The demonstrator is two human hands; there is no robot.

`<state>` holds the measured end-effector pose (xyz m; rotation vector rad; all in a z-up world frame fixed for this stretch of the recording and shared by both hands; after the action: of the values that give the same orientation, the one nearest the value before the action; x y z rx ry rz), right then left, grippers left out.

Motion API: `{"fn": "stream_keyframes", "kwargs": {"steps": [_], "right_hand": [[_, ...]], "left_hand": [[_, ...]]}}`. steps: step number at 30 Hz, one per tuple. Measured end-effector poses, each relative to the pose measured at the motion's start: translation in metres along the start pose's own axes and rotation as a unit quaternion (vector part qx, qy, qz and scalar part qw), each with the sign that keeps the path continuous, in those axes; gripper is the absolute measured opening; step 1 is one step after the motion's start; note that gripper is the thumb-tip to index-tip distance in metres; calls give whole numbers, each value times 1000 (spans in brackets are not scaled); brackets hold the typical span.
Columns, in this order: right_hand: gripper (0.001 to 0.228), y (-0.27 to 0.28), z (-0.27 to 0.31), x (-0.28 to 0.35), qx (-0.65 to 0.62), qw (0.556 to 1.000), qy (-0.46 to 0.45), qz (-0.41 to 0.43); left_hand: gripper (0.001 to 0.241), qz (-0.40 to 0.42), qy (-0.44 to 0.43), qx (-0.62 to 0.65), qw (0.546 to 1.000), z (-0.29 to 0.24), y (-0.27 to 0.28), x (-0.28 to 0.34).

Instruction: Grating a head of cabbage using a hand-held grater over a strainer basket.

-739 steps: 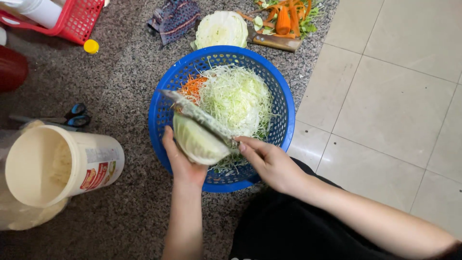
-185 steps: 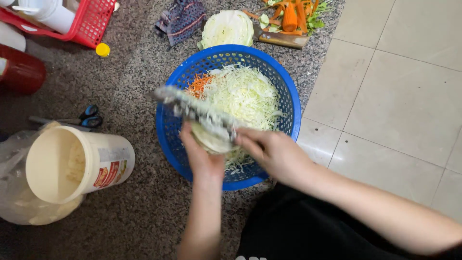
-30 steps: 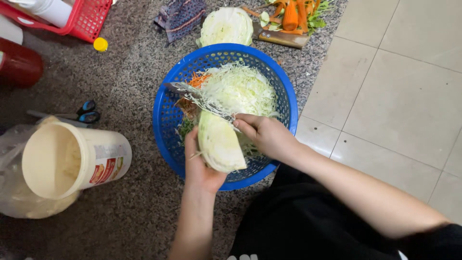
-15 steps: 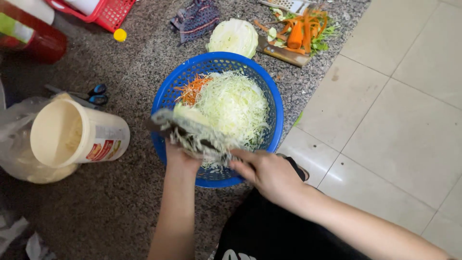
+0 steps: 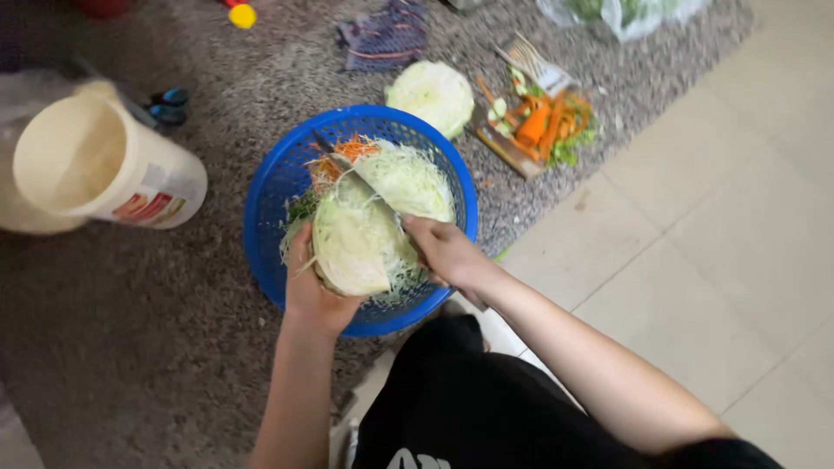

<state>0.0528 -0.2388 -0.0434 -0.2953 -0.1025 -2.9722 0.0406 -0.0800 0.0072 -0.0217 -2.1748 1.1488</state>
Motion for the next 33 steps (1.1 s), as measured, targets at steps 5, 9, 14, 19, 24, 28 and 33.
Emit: {"fn": "stream_keyframes", "kwargs": {"steps": [5,9,14,19,24,28,33], "right_hand": [[58,35,15,26,74,992,-91,46],[42,41,29,51,72,976,-190,84],[32,29,-3,63,-21,961,-251,113],[30,23,3,67,-102,967,-217,83],[21,25,-16,80,-38,974,-212,73],[26,18,-11,98,-62,974,-209,53],[30,-1,19,111,6,985,-172,24]], "left_hand": [[54,-74,-55,-89,992,-18,42,-9],[71,-186,-377,-592,688,-61,28,20],[71,-209,-329,-588,708,-66,33,17],[72,-215,-259,-586,737,-56,50,2],[54,-29,-27,16,999,-1,56,7],[52,-20,-60,5,998,-1,62,1],[63,-61,-57,-28,996,-9,49,2]]}}
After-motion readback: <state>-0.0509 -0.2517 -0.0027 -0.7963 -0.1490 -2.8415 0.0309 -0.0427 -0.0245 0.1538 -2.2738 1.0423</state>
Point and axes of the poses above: each hand's wrist, its own x-axis away from the middle knuckle, its own y-axis out of the back of the hand, z = x × y, the point moved 9 cm from there along -x, towards the middle knuckle, and after that the axes turned 2 degrees about y, right-handed, at the moved point
